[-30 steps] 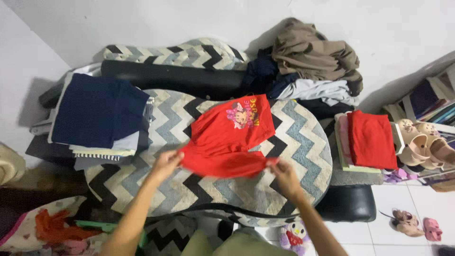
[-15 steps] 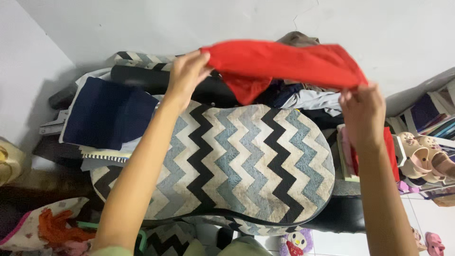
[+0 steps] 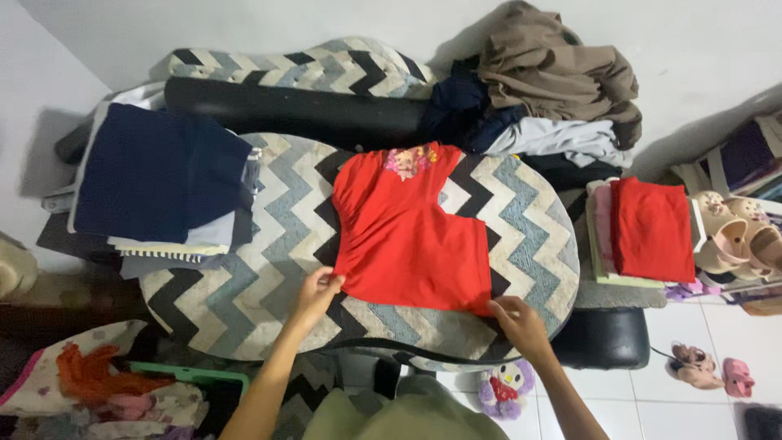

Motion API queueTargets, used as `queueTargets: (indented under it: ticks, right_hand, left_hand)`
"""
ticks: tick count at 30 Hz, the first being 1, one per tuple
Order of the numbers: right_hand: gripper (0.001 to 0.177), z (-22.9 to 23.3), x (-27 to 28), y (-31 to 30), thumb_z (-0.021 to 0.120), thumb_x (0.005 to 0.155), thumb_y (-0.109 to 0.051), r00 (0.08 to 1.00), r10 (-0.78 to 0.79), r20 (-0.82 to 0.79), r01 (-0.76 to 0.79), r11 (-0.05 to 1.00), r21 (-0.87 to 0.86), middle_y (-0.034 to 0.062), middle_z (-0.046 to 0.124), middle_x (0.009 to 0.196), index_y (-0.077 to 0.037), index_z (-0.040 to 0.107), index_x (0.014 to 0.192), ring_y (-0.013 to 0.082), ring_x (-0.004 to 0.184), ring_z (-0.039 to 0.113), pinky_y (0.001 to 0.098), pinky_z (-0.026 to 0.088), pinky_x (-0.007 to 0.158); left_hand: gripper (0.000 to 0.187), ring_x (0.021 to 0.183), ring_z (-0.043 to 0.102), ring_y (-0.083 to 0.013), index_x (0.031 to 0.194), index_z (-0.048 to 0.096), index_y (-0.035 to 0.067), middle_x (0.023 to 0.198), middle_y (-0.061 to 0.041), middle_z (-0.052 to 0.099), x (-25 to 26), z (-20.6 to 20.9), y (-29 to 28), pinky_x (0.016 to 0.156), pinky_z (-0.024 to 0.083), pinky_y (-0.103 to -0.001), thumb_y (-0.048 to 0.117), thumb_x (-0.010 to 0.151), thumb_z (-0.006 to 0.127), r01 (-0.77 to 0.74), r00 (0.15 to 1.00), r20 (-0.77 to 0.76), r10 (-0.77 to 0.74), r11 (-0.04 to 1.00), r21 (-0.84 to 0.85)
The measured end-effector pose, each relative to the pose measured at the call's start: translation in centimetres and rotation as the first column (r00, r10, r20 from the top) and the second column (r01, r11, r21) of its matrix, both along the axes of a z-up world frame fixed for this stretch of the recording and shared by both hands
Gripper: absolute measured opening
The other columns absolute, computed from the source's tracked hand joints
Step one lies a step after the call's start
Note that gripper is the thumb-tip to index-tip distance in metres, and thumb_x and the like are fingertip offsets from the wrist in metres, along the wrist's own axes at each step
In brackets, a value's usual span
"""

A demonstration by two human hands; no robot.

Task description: The person folds several pieces of children's clothing one by one on a round table. They smooth and fold a red shirt, a patterned top, an orange shirt, a blue short, a polka-dotted short, and a purple short, stacking each folded item on the right side of the table.

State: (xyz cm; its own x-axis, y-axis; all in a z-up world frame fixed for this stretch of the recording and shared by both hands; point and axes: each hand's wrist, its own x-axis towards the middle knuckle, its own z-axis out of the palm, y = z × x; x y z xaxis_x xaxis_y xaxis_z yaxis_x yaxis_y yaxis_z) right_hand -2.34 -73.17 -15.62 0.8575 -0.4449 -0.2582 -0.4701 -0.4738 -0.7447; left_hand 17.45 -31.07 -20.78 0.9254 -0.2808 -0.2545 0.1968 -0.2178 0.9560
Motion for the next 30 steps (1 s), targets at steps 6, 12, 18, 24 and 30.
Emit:
queueTargets:
  ticks: [6, 12, 18, 24, 30]
  right_hand:
    - [0.023, -0.4, 1.0, 0.7, 0.075, 0.088, -0.028, 0.98, -0.011, -0.197, -0.035, 0.973, -0.226, 0.0166, 0.078, 0.086, -0.006, 0.078, 0.092, 0.0278, 0.081, 0.075, 0.0427, 0.059, 0.076]
    - [0.022, -1.4, -1.6, -3.8, 0.068, 0.087, -0.027, 0.728, 0.58, -0.366, -0.604, 0.795, 0.058, 0.0055, 0.081, 0.082, -0.011, 0.082, 0.083, 0.0182, 0.077, 0.079, 0.0338, 0.061, 0.074]
    - [0.03, 1.4, 5.3, -4.8, 0.06, 0.092, -0.031, 0.886, 0.432, -0.169, -0.44, 0.898, -0.008, 0.0144, 0.077, 0.085, -0.007, 0.077, 0.095, 0.0274, 0.079, 0.075, 0.0392, 0.058, 0.073]
    - [0.027, 4.1, 23.3, 1.3, 0.066, 0.094, -0.025, 0.908, 0.145, 0.393, -0.059, 0.973, -0.222, 0.0215, 0.069, 0.099, -0.003, 0.066, 0.11, 0.0389, 0.092, 0.068, 0.0448, 0.054, 0.08]
    - [0.034, 2.4, 29.5, 2.2, 0.077, 0.084, -0.027, 0.901, 0.256, 0.349, -0.113, 0.917, -0.383, 0.0253, 0.059, 0.108, -0.002, 0.067, 0.105, 0.0412, 0.091, 0.064, 0.0474, 0.053, 0.078]
  left_hand:
    - [0.032, 0.073, 0.074, -0.017, 0.112, 0.067, -0.002, 0.087, -0.007, 0.076, 0.5, 1.0, 0.2, 0.067, 0.058, -0.031, 0.025, 0.094, 0.069, -0.063, 0.998, 0.002, 0.063, 0.987, 0.145]
    - [0.032, 0.078, 0.076, -0.0176, 0.107, 0.077, 0.0, 0.091, -0.011, 0.081, -2.7, 5.2, 3.7, 0.072, 0.058, -0.032, 0.026, 0.088, 0.074, 0.103, 0.995, -0.058, -0.086, 0.885, 0.454]
    - [0.043, 0.089, 0.075, -0.0214, 0.122, 0.066, 0.0, 0.103, -0.013, 0.076, -0.3, 4.7, 3.3, 0.078, 0.057, -0.034, 0.031, 0.091, 0.07, -0.124, 0.989, 0.126, 0.079, 0.908, 0.401]
    - [0.039, 0.091, 0.075, -0.0259, 0.106, 0.072, -0.004, 0.098, -0.017, 0.077, 8.2, 0.7, -3.5, 0.082, 0.056, -0.038, 0.033, 0.093, 0.071, -0.327, 0.942, 0.17, 0.288, 0.899, 0.292]
    - [0.025, 0.079, 0.072, -0.0281, 0.091, 0.067, -0.001, 0.085, -0.017, 0.074, 11.1, -0.5, -7.1, 0.074, 0.055, -0.039, 0.021, 0.085, 0.077, -0.506, 0.861, 0.266, 0.433, 0.778, 0.372]
